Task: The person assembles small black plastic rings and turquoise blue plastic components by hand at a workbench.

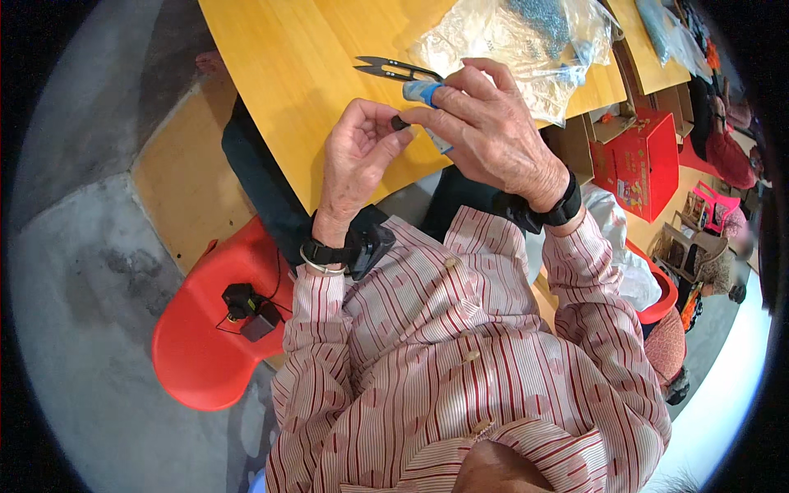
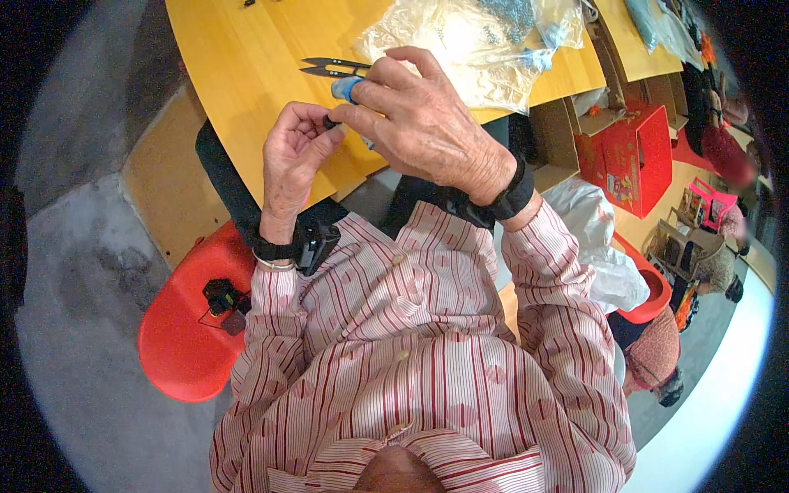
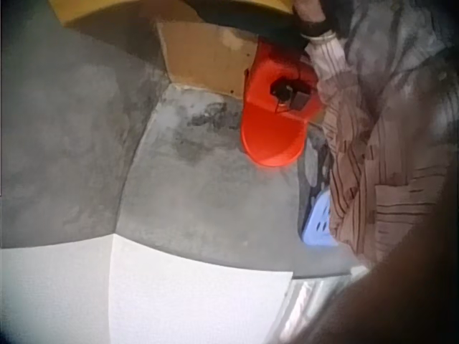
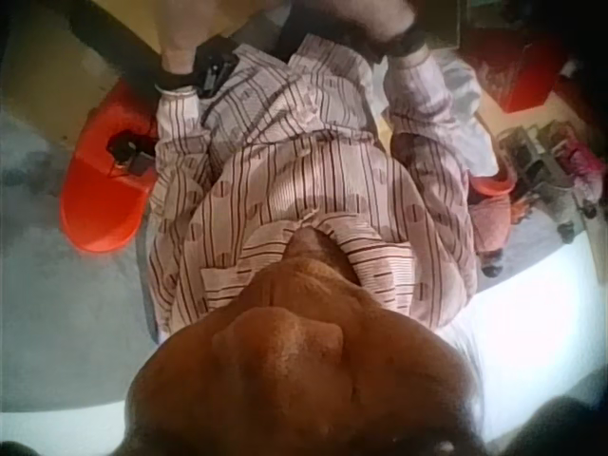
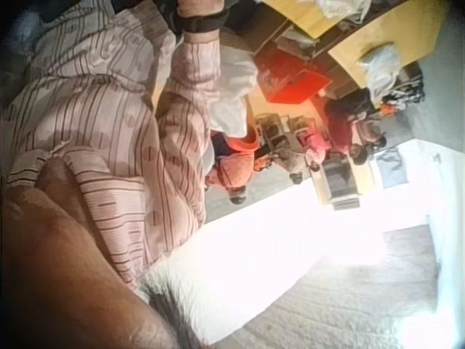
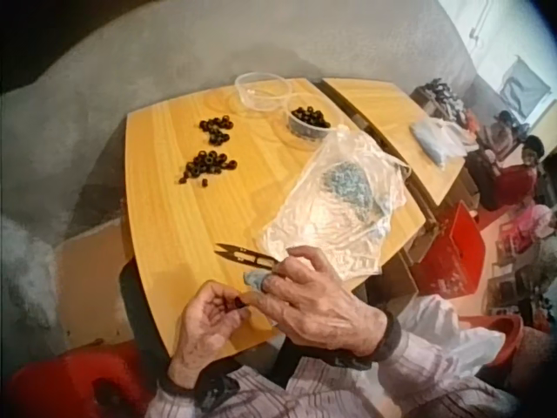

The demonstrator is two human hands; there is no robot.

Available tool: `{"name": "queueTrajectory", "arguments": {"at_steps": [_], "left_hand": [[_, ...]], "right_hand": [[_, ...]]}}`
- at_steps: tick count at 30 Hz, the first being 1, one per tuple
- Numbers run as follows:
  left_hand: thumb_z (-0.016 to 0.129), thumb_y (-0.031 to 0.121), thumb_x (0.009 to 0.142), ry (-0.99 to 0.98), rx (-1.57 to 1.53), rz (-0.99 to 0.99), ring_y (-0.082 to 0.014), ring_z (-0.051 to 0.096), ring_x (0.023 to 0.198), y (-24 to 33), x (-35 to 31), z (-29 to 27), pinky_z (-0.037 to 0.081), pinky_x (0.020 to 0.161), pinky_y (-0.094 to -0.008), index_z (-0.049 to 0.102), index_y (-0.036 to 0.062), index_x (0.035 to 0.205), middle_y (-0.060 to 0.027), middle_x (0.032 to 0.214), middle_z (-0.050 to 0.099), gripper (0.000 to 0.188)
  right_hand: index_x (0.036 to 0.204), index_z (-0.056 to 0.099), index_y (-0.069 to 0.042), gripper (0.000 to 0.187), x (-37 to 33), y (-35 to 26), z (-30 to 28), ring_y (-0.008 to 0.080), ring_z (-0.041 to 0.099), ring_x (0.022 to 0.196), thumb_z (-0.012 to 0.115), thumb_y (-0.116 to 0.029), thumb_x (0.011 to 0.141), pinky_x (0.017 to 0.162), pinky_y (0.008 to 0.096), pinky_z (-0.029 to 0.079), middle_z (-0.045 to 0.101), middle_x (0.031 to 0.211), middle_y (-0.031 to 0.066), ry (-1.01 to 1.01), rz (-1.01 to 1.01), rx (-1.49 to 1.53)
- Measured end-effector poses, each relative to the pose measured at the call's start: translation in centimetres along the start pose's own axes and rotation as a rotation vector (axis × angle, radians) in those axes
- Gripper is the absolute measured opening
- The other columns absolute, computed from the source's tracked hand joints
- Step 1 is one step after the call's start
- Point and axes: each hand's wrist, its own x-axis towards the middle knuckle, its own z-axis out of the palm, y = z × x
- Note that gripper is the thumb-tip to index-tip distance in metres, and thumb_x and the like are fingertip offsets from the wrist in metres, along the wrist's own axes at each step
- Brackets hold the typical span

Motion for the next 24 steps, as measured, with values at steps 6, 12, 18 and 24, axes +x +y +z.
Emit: {"name": "queueTrajectory", "arguments": {"at_steps": [6, 12, 18, 24], "left_hand": [[0.062, -0.005, 0.086, 0.028, 0.032, 0.008, -0.0055, 0.052, 0.08, -0.1, -0.4, -0.3, 0.045, 0.074, -0.0194, 0.051, 0.0017, 0.101, 0.0006, 0.088, 0.054, 0.02], [0.064, -0.003, 0.085, 0.065, 0.086, -0.003, -0.0052, 0.052, 0.076, -0.1, -0.7, -0.7, 0.045, 0.072, -0.0195, 0.052, 0.0018, 0.099, 0.0003, 0.086, 0.056, 0.019], [0.065, -0.001, 0.084, 0.068, 0.056, -0.005, -0.0052, 0.053, 0.076, -0.8, -0.3, -0.7, 0.046, 0.072, -0.0197, 0.052, 0.0016, 0.098, 0.0003, 0.087, 0.056, 0.019], [0.068, 0.002, 0.084, 0.095, 0.033, -0.038, -0.0059, 0.053, 0.077, -0.9, 0.0, -0.7, 0.047, 0.072, -0.0199, 0.053, 0.0022, 0.097, -0.0002, 0.087, 0.057, 0.02]], "right_hand": [[0.102, 0.066, -0.007, 0.033, 0.7, -0.6, -0.1, 0.0209, 0.055, 0.085, 0.063, -0.012, 0.07, 0.09, 0.0407, 0.042, 0.058, 0.085, 0.0015, -0.031, 0.003, 0.082], [0.103, 0.066, -0.01, 0.035, 1.7, -0.3, -0.3, 0.021, 0.055, 0.084, 0.065, -0.006, 0.068, 0.088, 0.0388, 0.042, 0.058, 0.083, 0.002, -0.03, 0.023, 0.113], [0.103, 0.066, -0.013, 0.03, 6.1, 3.8, 0.1, 0.0224, 0.057, 0.085, 0.066, -0.012, 0.073, 0.078, 0.0371, 0.044, 0.063, 0.082, 0.0016, -0.033, 0.208, 0.061], [0.105, 0.066, -0.015, 0.033, 11.0, 9.0, 5.0, 0.0253, 0.055, 0.084, 0.064, -0.008, 0.073, 0.07, 0.0382, 0.046, 0.063, 0.085, 0.0021, 0.02, 0.173, -0.126]]}}
